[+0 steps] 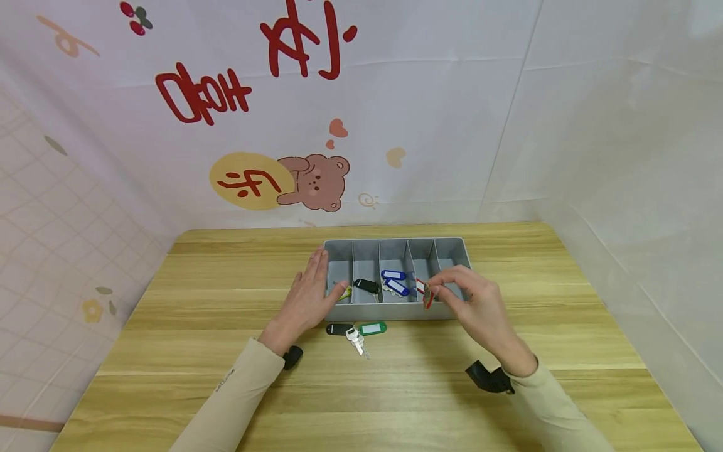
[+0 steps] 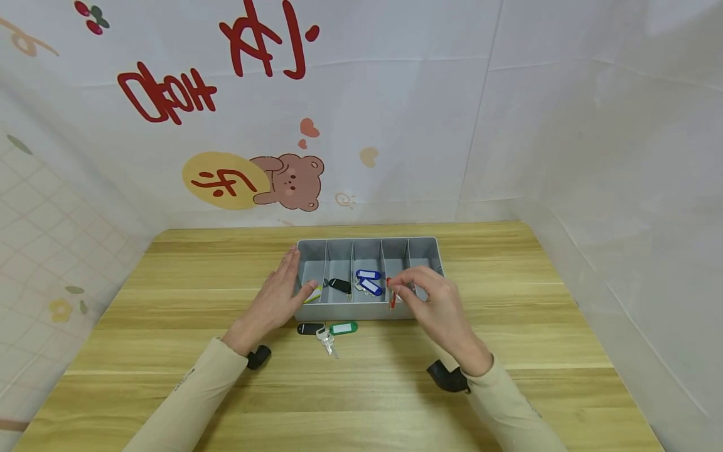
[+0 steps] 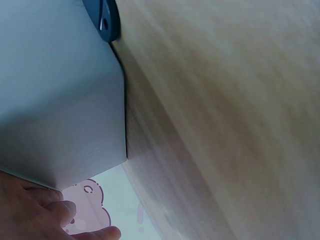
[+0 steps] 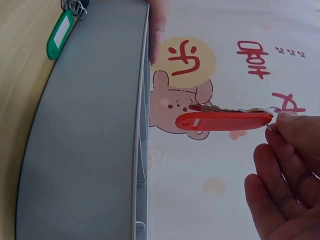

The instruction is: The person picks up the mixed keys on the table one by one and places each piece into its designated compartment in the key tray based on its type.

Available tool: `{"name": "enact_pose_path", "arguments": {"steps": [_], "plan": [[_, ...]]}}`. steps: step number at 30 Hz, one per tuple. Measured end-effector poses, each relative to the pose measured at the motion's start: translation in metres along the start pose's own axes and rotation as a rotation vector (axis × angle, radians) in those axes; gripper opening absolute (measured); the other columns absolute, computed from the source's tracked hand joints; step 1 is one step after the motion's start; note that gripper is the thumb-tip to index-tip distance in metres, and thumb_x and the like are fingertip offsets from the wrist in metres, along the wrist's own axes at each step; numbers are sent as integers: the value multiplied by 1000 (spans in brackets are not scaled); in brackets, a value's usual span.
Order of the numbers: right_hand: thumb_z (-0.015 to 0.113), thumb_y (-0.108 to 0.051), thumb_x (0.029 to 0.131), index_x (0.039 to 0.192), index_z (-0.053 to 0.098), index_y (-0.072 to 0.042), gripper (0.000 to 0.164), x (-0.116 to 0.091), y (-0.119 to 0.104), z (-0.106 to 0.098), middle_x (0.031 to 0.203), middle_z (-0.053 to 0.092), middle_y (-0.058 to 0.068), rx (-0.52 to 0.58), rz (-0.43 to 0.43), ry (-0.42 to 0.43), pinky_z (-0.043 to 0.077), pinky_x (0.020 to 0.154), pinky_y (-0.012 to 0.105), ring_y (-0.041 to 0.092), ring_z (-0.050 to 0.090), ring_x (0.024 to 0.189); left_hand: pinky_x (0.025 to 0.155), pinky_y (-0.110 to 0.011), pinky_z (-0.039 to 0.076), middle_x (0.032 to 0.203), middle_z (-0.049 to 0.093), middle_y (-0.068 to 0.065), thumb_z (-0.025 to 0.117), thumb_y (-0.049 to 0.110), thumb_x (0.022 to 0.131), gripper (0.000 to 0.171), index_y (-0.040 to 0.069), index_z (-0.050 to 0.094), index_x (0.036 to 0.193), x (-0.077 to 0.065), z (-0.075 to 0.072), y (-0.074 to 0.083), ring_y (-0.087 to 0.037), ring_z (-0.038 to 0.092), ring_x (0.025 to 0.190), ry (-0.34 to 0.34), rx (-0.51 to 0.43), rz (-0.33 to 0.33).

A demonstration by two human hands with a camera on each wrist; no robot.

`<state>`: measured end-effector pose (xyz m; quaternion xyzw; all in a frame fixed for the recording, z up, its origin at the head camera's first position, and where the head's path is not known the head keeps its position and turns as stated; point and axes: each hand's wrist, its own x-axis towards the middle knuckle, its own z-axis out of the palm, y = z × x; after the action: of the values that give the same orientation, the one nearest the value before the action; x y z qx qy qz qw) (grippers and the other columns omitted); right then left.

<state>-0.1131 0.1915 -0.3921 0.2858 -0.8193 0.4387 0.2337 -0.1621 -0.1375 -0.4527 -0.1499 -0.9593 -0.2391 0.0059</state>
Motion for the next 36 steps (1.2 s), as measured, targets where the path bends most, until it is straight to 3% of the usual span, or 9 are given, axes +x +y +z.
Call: {"name": "enact_pose_path", "arguments": {"steps": [8,22,36], "plan": [[79,14,83,96,79,-11,28,8,8,-3,96,75,-2,-30,32,31,45,69,15,10,65,82,119,-67,19,173,3,-15,44,56,106,89,-3,11,164,0,0,0,-31,7,159,-8,-2,-6],[78,8,87,97,78,-9,19,20,30,1,96,76,-1,-148,81,5,47,79,14,18,72,87,119,-68,21,173,8,-18,45,56,106,89,-3,12,164,0,0,0,-33,10,159,3,6,0],[78,5,89,99,77,-6,15,24,51,6,96,75,4,-213,116,-56,55,75,43,21,71,87,119,-68,21,173,5,-17,45,56,106,89,-3,12,164,0,1,0,-32,8,159,2,3,0]]}}
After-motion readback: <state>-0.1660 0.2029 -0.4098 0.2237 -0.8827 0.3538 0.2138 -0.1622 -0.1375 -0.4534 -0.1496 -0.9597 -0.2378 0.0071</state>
